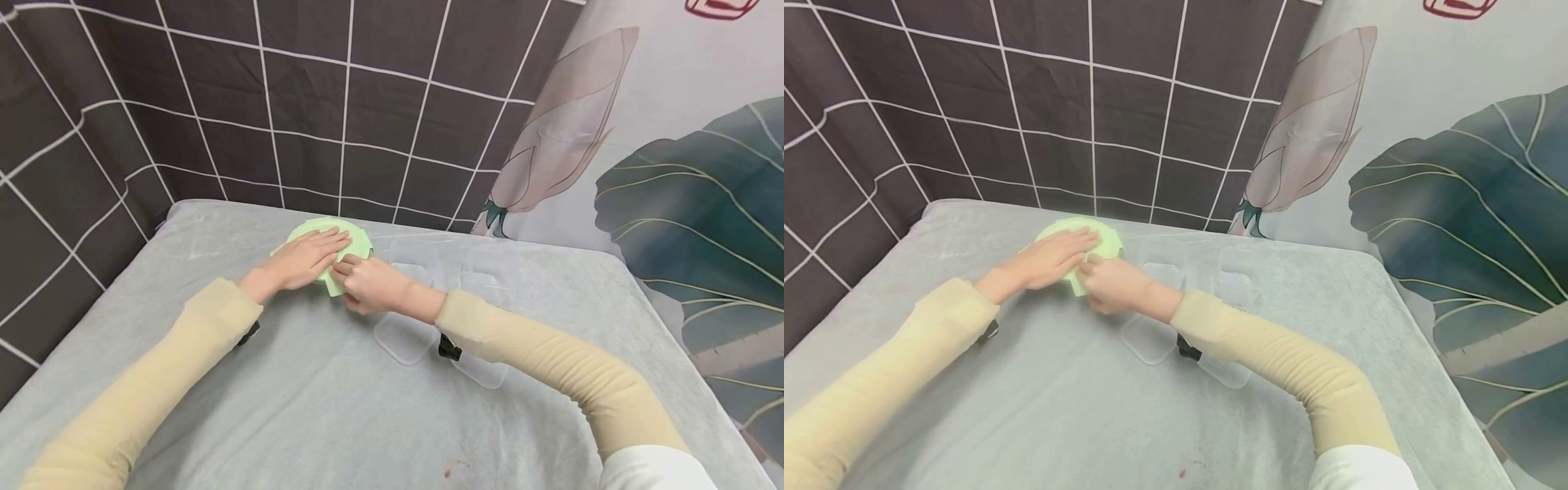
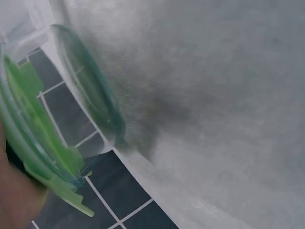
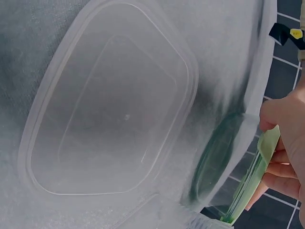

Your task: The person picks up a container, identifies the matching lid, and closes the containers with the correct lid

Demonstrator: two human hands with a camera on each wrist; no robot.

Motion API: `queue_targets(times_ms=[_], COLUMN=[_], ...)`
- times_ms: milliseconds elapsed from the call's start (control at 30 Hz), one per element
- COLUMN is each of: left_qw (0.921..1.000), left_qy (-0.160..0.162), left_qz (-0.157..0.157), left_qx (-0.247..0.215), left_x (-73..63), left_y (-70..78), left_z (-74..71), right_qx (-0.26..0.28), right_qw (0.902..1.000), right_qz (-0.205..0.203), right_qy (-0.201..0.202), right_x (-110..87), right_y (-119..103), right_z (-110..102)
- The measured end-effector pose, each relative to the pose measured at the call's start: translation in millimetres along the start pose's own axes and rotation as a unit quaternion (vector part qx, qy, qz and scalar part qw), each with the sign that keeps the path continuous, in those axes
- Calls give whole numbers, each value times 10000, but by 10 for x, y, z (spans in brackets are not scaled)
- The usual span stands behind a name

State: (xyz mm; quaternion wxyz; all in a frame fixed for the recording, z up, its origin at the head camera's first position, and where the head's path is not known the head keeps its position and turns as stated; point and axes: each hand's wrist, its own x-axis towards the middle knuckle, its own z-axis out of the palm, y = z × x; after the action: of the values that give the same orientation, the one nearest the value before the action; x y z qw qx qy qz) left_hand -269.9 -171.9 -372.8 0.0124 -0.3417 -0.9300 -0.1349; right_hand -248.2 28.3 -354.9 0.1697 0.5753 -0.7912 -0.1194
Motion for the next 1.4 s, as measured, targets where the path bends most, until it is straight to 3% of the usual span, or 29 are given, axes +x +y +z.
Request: queue_targets(times_ms=[233,733,1100,1233,1400], left_qw=[10000,9998,9997,9998,9993], left_qy=[41,-127,-20,-44,-36], left_qz=[24,40,46,11,9], left_qx=[-50,-177,-222,-215,-384], left_x=[-17,-23,-15,-14,-19], left_y=[2,-38,-22,-40,-28], left_z=[21,-63,-34,-4,5], right_qx=[-222,486,1433,1420,1106], right_qw=[9997,9978,9847,9841,9900], right_qz=[-109,57,967,1058,797], right_qy=[-10,439,221,156,360], right_x=[20,2,39,53,63], right_y=[-22,11,48,41,36], right_z=[-9,25,2,38,92])
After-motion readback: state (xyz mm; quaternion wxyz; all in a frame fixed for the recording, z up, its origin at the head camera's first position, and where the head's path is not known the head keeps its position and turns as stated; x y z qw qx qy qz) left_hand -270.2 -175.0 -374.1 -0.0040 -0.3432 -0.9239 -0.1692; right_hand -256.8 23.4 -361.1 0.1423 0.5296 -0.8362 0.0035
